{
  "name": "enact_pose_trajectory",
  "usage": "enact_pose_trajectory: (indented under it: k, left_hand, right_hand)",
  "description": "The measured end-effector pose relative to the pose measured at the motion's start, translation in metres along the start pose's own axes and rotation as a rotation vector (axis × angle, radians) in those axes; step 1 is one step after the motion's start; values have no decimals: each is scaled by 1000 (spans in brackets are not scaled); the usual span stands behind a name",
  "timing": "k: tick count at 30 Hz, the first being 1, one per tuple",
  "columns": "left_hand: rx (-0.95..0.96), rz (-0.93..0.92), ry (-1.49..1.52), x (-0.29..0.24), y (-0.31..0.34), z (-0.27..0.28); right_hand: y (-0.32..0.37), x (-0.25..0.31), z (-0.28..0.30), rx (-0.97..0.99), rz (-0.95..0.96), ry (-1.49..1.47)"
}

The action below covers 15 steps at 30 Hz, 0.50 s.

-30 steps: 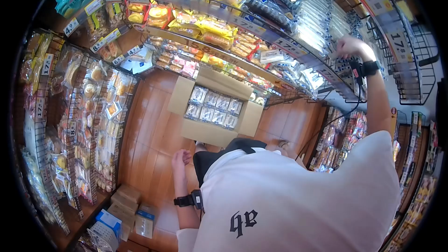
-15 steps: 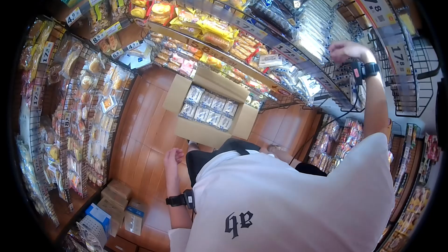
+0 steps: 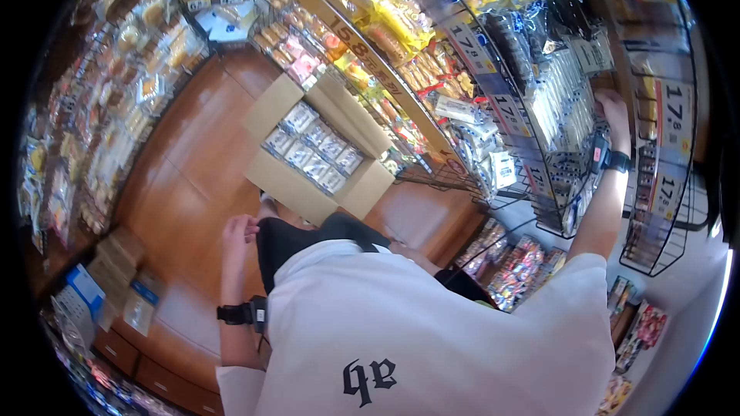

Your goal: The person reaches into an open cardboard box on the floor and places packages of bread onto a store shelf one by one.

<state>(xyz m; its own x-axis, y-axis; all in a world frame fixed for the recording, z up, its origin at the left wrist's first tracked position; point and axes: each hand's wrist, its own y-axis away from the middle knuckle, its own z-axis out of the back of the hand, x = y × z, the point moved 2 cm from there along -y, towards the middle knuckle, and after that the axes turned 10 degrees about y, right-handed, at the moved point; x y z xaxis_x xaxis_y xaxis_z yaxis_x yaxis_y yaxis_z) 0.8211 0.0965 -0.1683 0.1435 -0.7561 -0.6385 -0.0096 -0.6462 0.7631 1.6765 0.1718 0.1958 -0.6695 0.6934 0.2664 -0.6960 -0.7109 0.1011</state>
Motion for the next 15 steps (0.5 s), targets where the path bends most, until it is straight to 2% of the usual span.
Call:
enact_pose_trajectory:
  k: [3,4,7,8,11,12,14,15]
  left_hand:
    - [-25,27,-33,4,5,7]
    - [-63,61,-49,7,7,10]
    - [-99,79,4,23,9,26]
    - [-119,75,12,28,8,30]
    - [-161,90,20,39,13,35]
    - [-171,103,20,40,14,36]
    - [-182,108,17,39,18,35]
    - [-179,103,9,39,20,32]
  right_hand:
    - [-40,30,-2,-316,398,526]
    - [-69,10,-5,-428,368,191]
    - [-101,23,7,-642,468,546]
    - [-113,19,7,-688,421,543]
    - [-116,32,0,-336,444,280]
    - [-136,26,-2,-358,514,362]
    - [-156,15,2,-494,461,667]
    - [-145,25,-1,-472,415,730]
